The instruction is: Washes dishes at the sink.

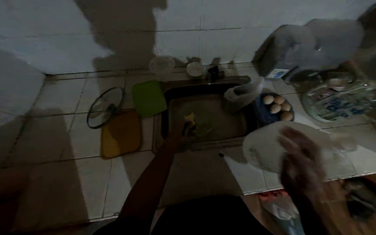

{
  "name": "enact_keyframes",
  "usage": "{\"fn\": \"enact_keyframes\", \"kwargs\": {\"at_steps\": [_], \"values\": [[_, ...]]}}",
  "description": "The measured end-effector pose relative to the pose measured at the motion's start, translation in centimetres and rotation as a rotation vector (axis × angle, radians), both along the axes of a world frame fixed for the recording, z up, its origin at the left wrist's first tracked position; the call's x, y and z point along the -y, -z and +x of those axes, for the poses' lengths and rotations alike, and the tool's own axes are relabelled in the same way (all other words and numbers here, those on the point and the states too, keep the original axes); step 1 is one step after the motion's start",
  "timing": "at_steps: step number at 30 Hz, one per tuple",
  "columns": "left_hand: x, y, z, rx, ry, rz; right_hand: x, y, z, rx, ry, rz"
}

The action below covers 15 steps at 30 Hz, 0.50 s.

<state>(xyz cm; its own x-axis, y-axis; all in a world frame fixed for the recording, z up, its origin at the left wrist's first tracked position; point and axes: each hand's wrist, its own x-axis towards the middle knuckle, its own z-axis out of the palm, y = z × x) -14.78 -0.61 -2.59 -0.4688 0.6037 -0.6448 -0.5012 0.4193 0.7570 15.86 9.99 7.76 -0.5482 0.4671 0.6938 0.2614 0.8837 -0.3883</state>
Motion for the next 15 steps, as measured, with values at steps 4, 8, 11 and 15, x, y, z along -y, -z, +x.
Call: {"fn": "enact_keyframes", "kwargs": {"at_steps": [4, 8, 11, 15], "values": [[-2.3, 1.9, -1.0, 0.043, -0.044, -0.104, -2.6, 0.2, 8.6, 0.032, 0.392, 0.152], [-3.1, -0.9, -1.0, -0.319, 0.124, -0.271, -3.8, 3.4, 9.9, 0.016, 0.275, -0.263], [-3.8, -1.2, -1.3, -0.279, 0.043, -0.252, -4.8, 2.8, 7.0, -0.05, 0.255, -0.286], [-4.5, 0.6, -1.9, -0.354, 0.103, -0.243, -6.7, -2.4, -0.4, 0.286, 0.197, -0.266]]}}
